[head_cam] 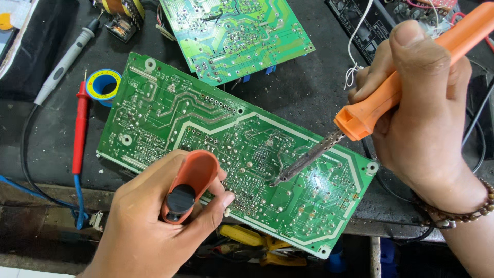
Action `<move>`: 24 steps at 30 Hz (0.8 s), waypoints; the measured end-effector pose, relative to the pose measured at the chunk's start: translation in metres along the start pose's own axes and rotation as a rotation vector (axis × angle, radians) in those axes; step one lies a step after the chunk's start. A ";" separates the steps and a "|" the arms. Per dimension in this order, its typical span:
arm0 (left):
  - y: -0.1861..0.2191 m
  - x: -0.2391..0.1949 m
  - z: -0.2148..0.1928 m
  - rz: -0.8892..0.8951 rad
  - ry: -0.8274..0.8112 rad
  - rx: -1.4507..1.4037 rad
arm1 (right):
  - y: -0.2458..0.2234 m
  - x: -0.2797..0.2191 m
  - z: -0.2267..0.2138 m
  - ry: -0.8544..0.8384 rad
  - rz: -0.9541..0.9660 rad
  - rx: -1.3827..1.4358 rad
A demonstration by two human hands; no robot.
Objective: The person uses a soldering iron and solder wire to work on a green circuit board. They apply solder to various points on the board while holding the iron in one hand and the solder in the other. The person also uses a hot air gun to heat the board at different times.
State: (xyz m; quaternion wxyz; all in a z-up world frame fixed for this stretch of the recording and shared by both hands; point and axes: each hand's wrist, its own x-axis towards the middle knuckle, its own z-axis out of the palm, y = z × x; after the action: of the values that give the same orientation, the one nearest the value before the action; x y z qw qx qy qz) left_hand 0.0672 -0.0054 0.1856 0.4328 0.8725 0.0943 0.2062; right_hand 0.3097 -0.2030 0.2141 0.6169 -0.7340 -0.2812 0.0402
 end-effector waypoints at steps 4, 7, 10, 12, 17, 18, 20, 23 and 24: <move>0.000 0.002 0.000 0.021 -0.008 0.028 | -0.001 -0.005 0.001 0.033 -0.004 0.021; -0.001 0.002 0.001 0.067 0.010 0.024 | -0.011 -0.012 0.002 0.042 -0.059 -0.021; -0.001 0.002 0.002 0.071 0.011 0.017 | -0.028 -0.021 0.007 0.052 0.023 -0.055; -0.001 0.002 0.001 0.082 0.001 0.020 | -0.029 -0.027 0.002 0.050 0.005 -0.192; -0.001 0.001 0.003 0.080 0.014 0.030 | -0.025 -0.032 0.001 0.069 -0.005 -0.202; 0.000 0.001 0.003 0.080 0.021 0.029 | -0.025 -0.032 0.001 0.095 0.008 -0.191; -0.001 0.001 0.003 0.089 0.019 0.025 | -0.023 -0.026 0.002 0.069 0.020 -0.124; -0.001 0.002 0.003 0.106 0.019 0.023 | -0.016 -0.023 0.004 0.078 0.021 -0.053; -0.001 0.002 0.004 0.114 0.022 0.024 | -0.014 -0.023 0.004 0.113 0.009 -0.050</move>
State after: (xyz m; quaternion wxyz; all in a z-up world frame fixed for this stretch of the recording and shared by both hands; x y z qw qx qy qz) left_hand 0.0705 -0.0068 0.1835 0.4086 0.8794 0.0516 0.2389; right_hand 0.2835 -0.2092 0.2190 0.6133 -0.7513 -0.2436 -0.0058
